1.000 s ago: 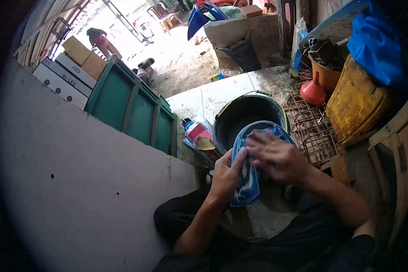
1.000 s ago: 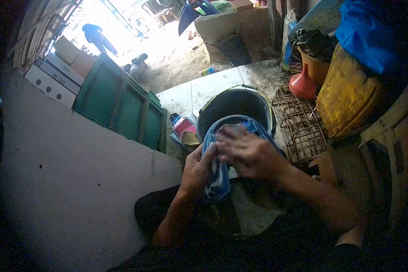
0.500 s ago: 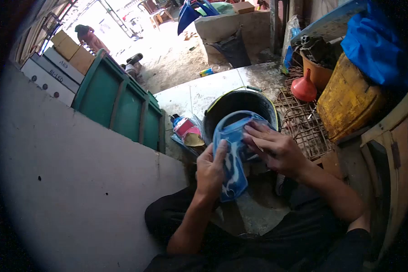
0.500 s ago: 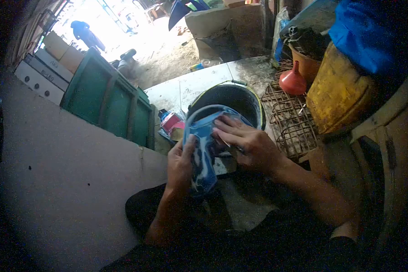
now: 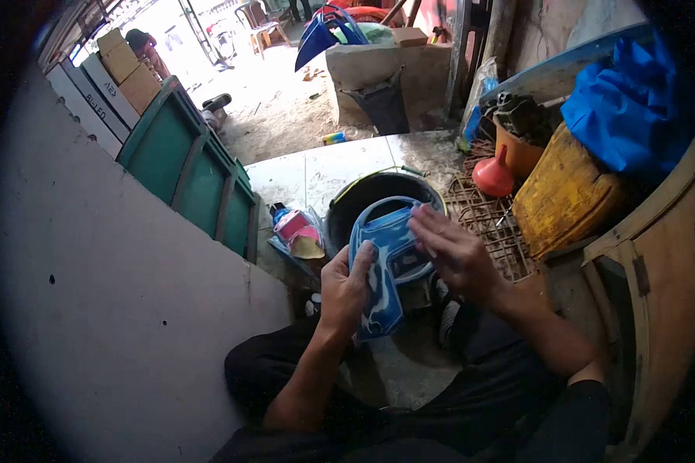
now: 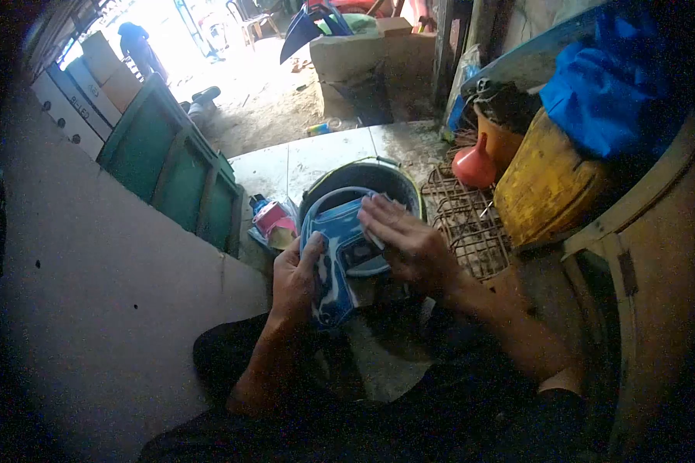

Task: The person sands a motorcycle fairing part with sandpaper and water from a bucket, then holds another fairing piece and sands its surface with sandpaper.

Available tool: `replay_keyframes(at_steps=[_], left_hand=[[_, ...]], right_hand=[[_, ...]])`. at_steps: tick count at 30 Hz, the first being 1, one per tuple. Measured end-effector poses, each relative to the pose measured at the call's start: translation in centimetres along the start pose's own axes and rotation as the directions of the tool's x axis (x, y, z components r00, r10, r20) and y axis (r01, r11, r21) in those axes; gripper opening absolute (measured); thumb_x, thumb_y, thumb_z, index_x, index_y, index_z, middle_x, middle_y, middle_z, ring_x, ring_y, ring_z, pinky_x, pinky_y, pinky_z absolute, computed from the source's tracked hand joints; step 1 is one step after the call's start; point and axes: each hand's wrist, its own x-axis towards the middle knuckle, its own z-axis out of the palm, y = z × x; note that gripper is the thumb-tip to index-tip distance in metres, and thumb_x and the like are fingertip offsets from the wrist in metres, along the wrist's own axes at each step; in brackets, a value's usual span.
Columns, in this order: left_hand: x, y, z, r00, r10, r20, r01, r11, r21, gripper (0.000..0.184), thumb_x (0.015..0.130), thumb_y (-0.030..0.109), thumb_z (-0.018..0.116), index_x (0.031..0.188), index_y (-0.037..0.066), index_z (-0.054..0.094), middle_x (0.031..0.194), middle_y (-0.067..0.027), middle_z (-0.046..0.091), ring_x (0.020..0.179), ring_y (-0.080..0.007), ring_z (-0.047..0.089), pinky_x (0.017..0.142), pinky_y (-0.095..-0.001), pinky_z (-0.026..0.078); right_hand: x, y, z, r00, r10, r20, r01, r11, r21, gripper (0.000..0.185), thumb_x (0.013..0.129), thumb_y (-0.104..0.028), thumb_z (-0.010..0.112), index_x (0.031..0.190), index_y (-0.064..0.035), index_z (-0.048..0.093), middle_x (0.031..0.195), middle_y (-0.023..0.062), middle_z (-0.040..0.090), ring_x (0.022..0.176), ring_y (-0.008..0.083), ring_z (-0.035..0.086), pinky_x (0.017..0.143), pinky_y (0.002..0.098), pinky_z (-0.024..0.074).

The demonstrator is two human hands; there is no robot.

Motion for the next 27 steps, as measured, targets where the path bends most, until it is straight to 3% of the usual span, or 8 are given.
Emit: replay_keyframes(at_steps=[4, 6, 11, 14, 18, 21, 24, 27], left_hand=[[0.1, 0.0, -0.8, 1.0, 0.028, -0.002, -0.028, 0.999, 0.017, 0.027, 0.103, 0.025, 0.057, 0.101, 0.0, 0.066, 0.082, 0.0013, 0.066, 0.065, -0.0013, 0.056, 0.058, -0.0173, 0.045], [0.4, -0.5, -1.1, 1.0, 0.024, 0.007, -0.024, 1.0, 0.001, 0.027, 0.103, 0.026, 0.057, 0.1, 0.0, 0.066, 0.081, 0.0016, 0.066, 0.064, -0.0014, 0.055, 0.057, -0.0173, 0.044], [-0.3, 0.0, -0.7, 1.0, 0.007, 0.006, -0.006, 1.0, -0.017, 0.027, 0.102, 0.027, 0.058, 0.099, 0.002, 0.066, 0.079, 0.0032, 0.065, 0.064, -0.001, 0.054, 0.056, -0.0181, 0.042], [-0.3, 0.1, -0.5, 1.0, 0.001, -0.011, 0.0, 0.997, 0.074, 0.027, 0.102, 0.028, 0.059, 0.1, 0.002, 0.067, 0.081, 0.0031, 0.065, 0.065, -0.001, 0.055, 0.057, -0.0183, 0.043], [-0.1, -1.0, -0.6, 0.999, 0.036, 0.023, -0.035, 0.999, -0.031, 0.028, 0.101, 0.029, 0.06, 0.1, 0.002, 0.067, 0.081, 0.0027, 0.066, 0.066, -0.0012, 0.056, 0.058, -0.0179, 0.044], [-0.3, -0.6, -0.6, 0.999, -0.009, 0.033, 0.008, 1.0, 0.023, 0.028, 0.101, 0.029, 0.06, 0.101, 0.001, 0.067, 0.082, 0.0021, 0.067, 0.066, -0.0016, 0.056, 0.059, -0.0181, 0.045], [-0.3, -0.6, -0.3, 1.0, -0.003, 0.019, 0.004, 1.0, -0.006, 0.027, 0.101, 0.027, 0.059, 0.101, 0.001, 0.067, 0.082, 0.002, 0.067, 0.065, -0.0018, 0.057, 0.058, -0.0182, 0.045], [-0.5, -0.9, -0.6, 1.0, -0.022, 0.009, 0.022, 0.999, -0.029, 0.027, 0.101, 0.027, 0.06, 0.102, 0.001, 0.067, 0.082, 0.0015, 0.067, 0.065, -0.002, 0.057, 0.059, -0.0183, 0.046]], right_hand=[[-0.3, 1.6, 1.2, 0.983, 0.181, 0.022, -0.182, 0.977, 0.109, 0.054, 0.086, 0.002, 0.057, 0.139, -0.0064, 0.055, 0.146, 0.02, 0.048, 0.14, 0.0318, 0.043, 0.117, 0.0409, 0.0335], [-0.2, 0.9, 1.0, 0.99, -0.096, 0.1, 0.079, 0.983, 0.163, 0.051, 0.087, 0.003, 0.057, 0.137, -0.0064, 0.056, 0.144, 0.0203, 0.05, 0.14, 0.0321, 0.043, 0.117, 0.0414, 0.0341], [-0.4, 1.9, 1.0, 0.985, 0.17, -0.031, -0.162, 0.971, 0.176, 0.04, 0.093, -0.006, 0.063, 0.132, -0.008, 0.061, 0.14, 0.0155, 0.056, 0.136, 0.0328, 0.047, 0.113, 0.0428, 0.0397], [0.0, -0.2, 0.4, 0.988, -0.105, 0.114, 0.092, 0.989, 0.115, 0.043, 0.094, -0.01, 0.061, 0.137, -0.0045, 0.056, 0.144, 0.0179, 0.051, 0.138, 0.0324, 0.044, 0.115, 0.0421, 0.0372], [-0.1, 1.5, 1.0, 0.99, 0.14, 0.011, -0.14, 0.98, 0.138, 0.043, 0.094, -0.008, 0.059, 0.137, -0.004, 0.055, 0.143, 0.0191, 0.052, 0.137, 0.0341, 0.045, 0.114, 0.0424, 0.038], [0.1, -0.4, 0.5, 1.0, -0.025, 0.0, 0.025, 0.989, 0.145, 0.034, 0.097, -0.011, 0.059, 0.13, -0.0014, 0.061, 0.133, 0.0208, 0.06, 0.13, 0.0321, 0.054, 0.11, 0.0403, 0.0429], [0.2, 0.5, 1.3, 0.943, 0.325, -0.069, -0.291, 0.91, 0.296, 0.03, 0.098, -0.008, 0.057, 0.126, 0.0012, 0.063, 0.134, 0.0208, 0.059, 0.132, 0.0298, 0.052, 0.11, 0.038, 0.0426], [-0.3, -0.2, 1.1, 0.999, 0.019, 0.048, -0.029, 0.974, 0.223, 0.03, 0.098, -0.008, 0.058, 0.125, 0.0023, 0.063, 0.135, 0.0209, 0.059, 0.133, 0.0318, 0.051, 0.111, 0.0386, 0.0413]])
